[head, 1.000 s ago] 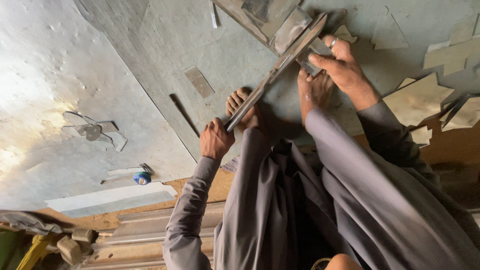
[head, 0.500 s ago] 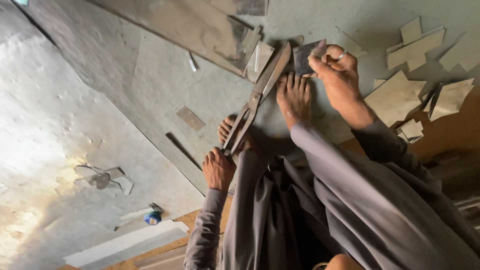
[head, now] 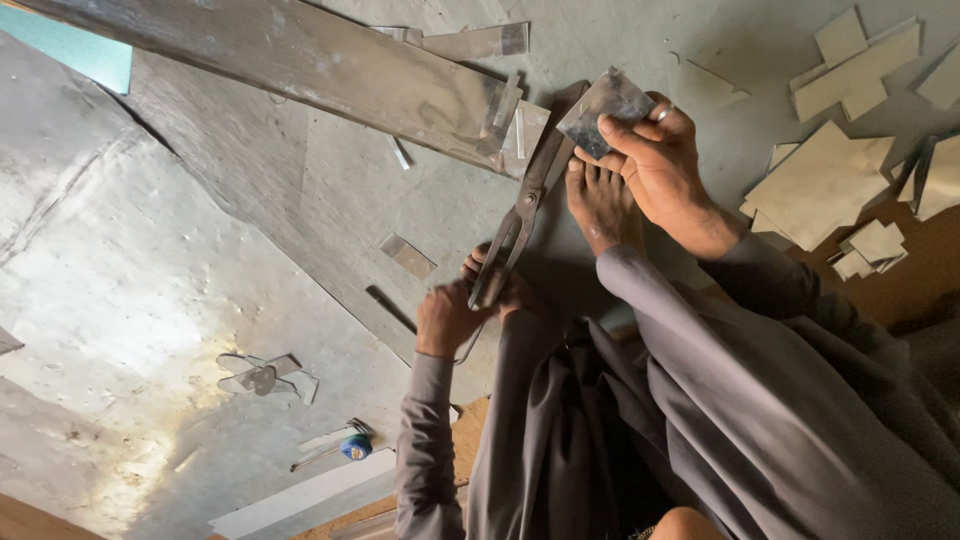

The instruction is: The person uses large shears to cut small rectangular pieces of paper or cardstock into smaller pieces. They repeatedly pick up pieces, cut them, and place the cut pieces on the floor.

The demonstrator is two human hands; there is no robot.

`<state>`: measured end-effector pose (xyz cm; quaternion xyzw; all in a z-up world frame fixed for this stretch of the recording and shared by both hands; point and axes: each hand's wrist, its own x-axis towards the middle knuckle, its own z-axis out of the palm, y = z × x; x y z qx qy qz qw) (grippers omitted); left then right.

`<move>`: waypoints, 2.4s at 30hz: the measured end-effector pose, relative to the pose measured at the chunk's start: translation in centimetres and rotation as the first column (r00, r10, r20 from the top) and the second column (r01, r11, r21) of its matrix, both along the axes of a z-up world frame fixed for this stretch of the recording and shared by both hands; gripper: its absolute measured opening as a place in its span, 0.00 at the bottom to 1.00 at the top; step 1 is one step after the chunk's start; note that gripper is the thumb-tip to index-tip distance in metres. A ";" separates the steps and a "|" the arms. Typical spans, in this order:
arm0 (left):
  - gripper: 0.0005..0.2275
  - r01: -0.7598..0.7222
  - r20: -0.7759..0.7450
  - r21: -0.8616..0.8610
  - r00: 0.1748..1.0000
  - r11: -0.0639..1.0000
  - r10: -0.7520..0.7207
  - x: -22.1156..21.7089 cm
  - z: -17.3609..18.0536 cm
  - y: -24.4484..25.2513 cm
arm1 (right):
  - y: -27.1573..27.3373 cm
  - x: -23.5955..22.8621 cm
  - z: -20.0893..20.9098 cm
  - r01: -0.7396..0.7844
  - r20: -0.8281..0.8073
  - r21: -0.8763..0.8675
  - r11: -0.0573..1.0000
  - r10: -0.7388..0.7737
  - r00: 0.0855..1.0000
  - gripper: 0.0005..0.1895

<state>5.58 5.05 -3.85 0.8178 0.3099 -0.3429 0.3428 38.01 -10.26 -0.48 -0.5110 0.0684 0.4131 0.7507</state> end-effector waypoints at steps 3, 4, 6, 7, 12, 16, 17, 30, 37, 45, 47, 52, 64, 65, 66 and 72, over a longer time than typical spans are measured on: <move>0.13 -0.284 0.394 0.001 0.882 0.959 0.260 3.1 -0.6 2.6 | 0.4 0.0 0.3 0.009 -0.001 0.010 1.000 -0.009 1.000 0.05; 0.13 -0.376 0.504 -0.015 0.797 0.927 0.331 4.3 -0.8 3.3 | 0.3 0.0 0.5 -0.002 0.022 -0.006 1.000 0.002 1.000 0.05; 0.13 -0.575 0.524 -0.146 0.645 0.805 0.555 6.5 -1.4 4.9 | 0.5 0.0 0.9 -0.040 0.057 -0.032 0.999 0.042 0.997 0.04; 0.12 -0.673 0.427 -0.241 0.573 0.699 0.699 7.7 -1.9 5.9 | 0.6 -0.1 1.0 -0.031 0.033 -0.049 0.998 0.032 0.999 0.04; 0.15 -0.806 0.193 -0.570 0.054 0.157 0.980 13.1 -3.3 8.7 | 0.0 0.2 1.6 -0.051 -0.038 -0.121 0.991 0.047 0.998 0.05; 0.14 -0.851 0.105 -0.526 -0.066 -0.001 0.992 16.1 -3.4 8.0 | -0.3 -0.1 1.8 -0.059 -0.060 -0.123 0.991 0.051 0.997 0.07; 0.15 -0.864 0.100 -0.500 -0.113 -0.048 0.989 16.3 -3.4 7.9 | -0.3 -0.2 1.8 -0.060 -0.066 -0.122 0.991 0.052 0.996 0.07; 0.15 -0.863 0.638 -0.374 0.027 0.341 0.769 -1.1 -0.9 11.0 | -2.9 1.6 2.0 -0.047 0.033 -0.156 0.987 0.053 0.998 0.10; 0.13 -0.780 0.361 -0.415 0.331 0.468 0.872 -11.5 4.2 10.1 | -5.7 2.8 -1.0 0.020 0.025 -0.130 0.991 -0.017 1.000 0.10; 0.11 -0.628 0.229 0.104 0.770 0.772 0.595 -14.7 3.3 17.0 | -7.2 2.3 -3.1 -0.009 -0.013 -0.259 0.966 0.006 1.000 0.05; 0.11 -0.505 0.220 0.407 0.863 0.761 0.455 -14.1 3.9 18.4 | -6.7 3.0 -2.9 -0.022 0.018 -0.062 0.998 0.023 1.000 0.11; 0.12 -0.470 0.284 0.693 0.875 0.546 0.392 -10.7 3.0 18.3 | -5.1 4.0 -2.3 -0.137 -0.145 -0.206 0.969 0.108 0.984 0.04; 0.30 -0.312 0.559 0.510 0.828 0.802 -0.033 4.1 -1.8 5.0 | 7.9 0.8 -5.9 -0.043 0.623 -0.780 0.625 0.781 0.045 0.24; 0.32 -0.302 0.563 0.519 0.825 0.800 -0.054 5.2 -1.9 5.0 | 8.5 0.7 -6.3 -0.011 0.608 -0.794 0.608 0.793 0.027 0.27; 0.33 -0.296 0.563 0.495 0.826 0.817 -0.041 6.2 -2.1 5.1 | 9.2 0.4 -6.7 0.021 0.592 -0.806 0.592 0.806 0.009 0.30; 0.30 -0.256 0.489 0.513 0.871 0.819 -0.035 8.2 -2.3 4.3 | 11.4 0.7 -6.9 -0.103 0.570 -0.802 0.589 0.805 0.163 0.30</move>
